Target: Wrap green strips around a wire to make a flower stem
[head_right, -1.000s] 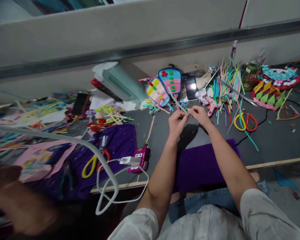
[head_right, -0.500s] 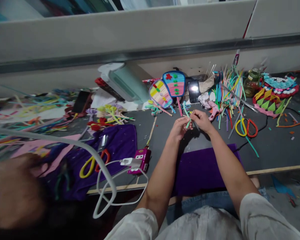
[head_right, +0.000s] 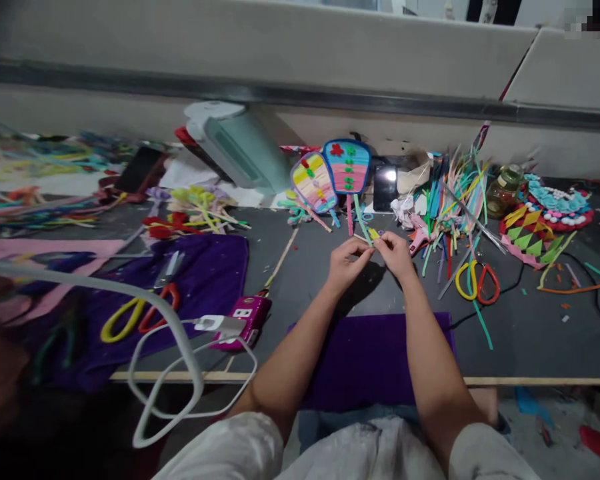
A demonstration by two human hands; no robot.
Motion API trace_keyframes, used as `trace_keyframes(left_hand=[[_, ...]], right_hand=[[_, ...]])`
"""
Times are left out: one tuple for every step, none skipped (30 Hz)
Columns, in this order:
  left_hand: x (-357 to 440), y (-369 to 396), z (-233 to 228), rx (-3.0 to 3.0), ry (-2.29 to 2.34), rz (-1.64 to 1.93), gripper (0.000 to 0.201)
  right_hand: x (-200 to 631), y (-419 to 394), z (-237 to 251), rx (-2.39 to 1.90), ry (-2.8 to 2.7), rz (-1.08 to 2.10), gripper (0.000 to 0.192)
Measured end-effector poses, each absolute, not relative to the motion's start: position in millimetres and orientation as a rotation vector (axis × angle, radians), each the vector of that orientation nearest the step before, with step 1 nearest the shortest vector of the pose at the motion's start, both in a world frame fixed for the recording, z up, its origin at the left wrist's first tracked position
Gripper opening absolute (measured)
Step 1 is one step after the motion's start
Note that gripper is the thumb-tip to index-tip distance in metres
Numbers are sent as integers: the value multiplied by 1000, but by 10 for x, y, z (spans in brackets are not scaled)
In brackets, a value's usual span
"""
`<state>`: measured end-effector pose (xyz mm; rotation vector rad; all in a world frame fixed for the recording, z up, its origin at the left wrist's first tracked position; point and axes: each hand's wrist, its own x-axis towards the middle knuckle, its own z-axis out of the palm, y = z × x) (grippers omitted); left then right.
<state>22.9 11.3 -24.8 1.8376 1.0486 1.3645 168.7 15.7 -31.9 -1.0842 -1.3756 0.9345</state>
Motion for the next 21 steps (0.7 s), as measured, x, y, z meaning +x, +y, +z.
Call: trace_keyframes(left_hand=[[237, 113, -242, 1824, 1042, 1353, 17], [245, 116, -238, 1792, 1042, 1343, 18], [251, 120, -233, 1744, 1046, 1333, 19], [256, 124, -229, 1678, 1053, 1320, 20], [260, 128, -225, 1592, 1051, 1297, 21], [263, 131, -221, 1487, 1036, 1265, 23], [265, 133, -214, 1367, 1003, 1223, 24], [266, 134, -206, 1238, 958, 1171, 24], [265, 133, -195, 1111, 908, 1113, 24], [263, 132, -183, 993, 858, 1050, 22], [259, 131, -169, 890, 815, 986, 21], [254, 130, -154, 807, 779, 925, 21], [248, 130, -141, 751, 749, 871, 21], [243, 130, -130, 722, 728, 835, 22], [240, 131, -123, 717, 719, 823, 23], [238, 132, -118, 735, 725, 835, 23], [238, 134, -117, 772, 744, 870, 24], [239, 136, -119, 828, 769, 919, 24], [242, 137, -122, 906, 798, 981, 23], [245, 138, -125, 1008, 832, 1049, 23], [246, 138, -127, 1136, 874, 1122, 23]], right_hand=[[1695, 154, -312, -1094, -1399, 915, 27], [1700, 149, -302, -1101, -1422, 896, 27], [1702, 143, -289, -1101, -1441, 882, 26], [1701, 135, -275, -1092, -1456, 874, 25], [1698, 127, -259, -1076, -1465, 870, 24], [1693, 118, -242, -1052, -1466, 875, 24], [1686, 109, -224, -1025, -1460, 887, 24], [1677, 98, -204, -996, -1446, 905, 24], [1667, 86, -182, -968, -1430, 932, 24], [1656, 75, -159, -941, -1410, 962, 25], [1645, 63, -137, -919, -1392, 992, 25], [1635, 53, -117, -902, -1382, 1015, 25], [1627, 47, -101, -893, -1376, 1028, 25], [1623, 43, -90, -892, -1375, 1031, 26], [1622, 44, -86, -898, -1376, 1025, 26], [1627, 49, -87, -911, -1380, 1013, 27], [1635, 57, -92, -929, -1387, 997, 27], [1647, 67, -100, -949, -1393, 984, 28], [1660, 78, -110, -970, -1401, 977, 28], [1674, 88, -120, -991, -1412, 975, 28], [1687, 98, -128, -1010, -1422, 979, 28]])
